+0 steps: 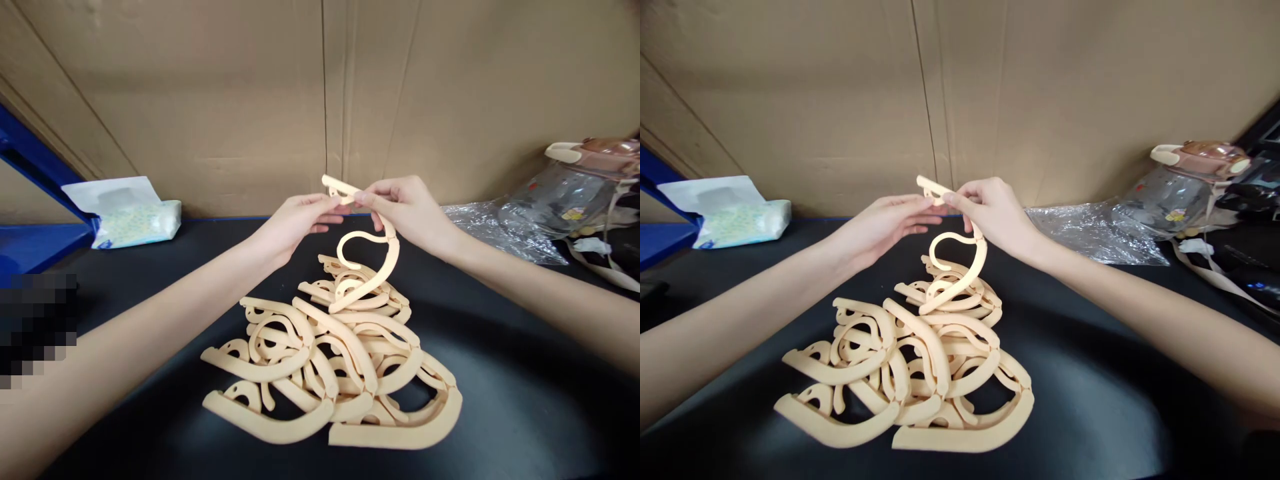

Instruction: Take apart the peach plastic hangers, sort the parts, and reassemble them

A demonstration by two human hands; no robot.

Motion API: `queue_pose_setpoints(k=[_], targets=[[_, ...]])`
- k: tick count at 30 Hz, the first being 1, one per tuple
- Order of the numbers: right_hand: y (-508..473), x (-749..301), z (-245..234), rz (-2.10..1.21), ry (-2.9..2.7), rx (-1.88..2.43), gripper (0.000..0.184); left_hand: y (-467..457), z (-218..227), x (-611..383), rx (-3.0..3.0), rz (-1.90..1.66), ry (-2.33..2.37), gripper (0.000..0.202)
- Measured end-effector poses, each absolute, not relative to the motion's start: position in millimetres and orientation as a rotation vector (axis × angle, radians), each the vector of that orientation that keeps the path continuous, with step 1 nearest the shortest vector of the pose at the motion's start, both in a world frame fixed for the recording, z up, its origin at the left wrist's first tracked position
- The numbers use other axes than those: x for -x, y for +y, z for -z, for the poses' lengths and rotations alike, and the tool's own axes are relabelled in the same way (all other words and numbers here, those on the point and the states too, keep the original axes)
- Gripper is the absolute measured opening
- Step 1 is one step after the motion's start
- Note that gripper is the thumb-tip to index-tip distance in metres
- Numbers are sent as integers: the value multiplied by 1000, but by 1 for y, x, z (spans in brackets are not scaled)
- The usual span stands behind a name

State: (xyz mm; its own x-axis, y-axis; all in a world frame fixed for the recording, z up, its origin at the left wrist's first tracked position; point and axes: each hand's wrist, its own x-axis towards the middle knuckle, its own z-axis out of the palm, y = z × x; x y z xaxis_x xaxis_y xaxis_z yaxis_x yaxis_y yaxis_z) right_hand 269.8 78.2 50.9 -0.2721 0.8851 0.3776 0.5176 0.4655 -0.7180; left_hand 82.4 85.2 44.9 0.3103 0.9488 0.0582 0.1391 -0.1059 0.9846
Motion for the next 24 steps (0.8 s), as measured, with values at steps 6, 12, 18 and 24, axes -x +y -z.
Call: queue_pose_setpoints(k=[6,12,18,24], targets=[[105,-293,-83,-331,-2012,1266,35,104,-66,-95,-1283,-1239,863,18],[115,-292,-80,453,-2498,1220,33,101,-64,-99,-1265,-854,911,16],[118,-279,-62,795,-2762,1128,31,99,-54,-100,-1269,-744,969,25],[135,-283,-66,74,-2558,1386,15,92,-50,-97,-1342,-760,1194,23]])
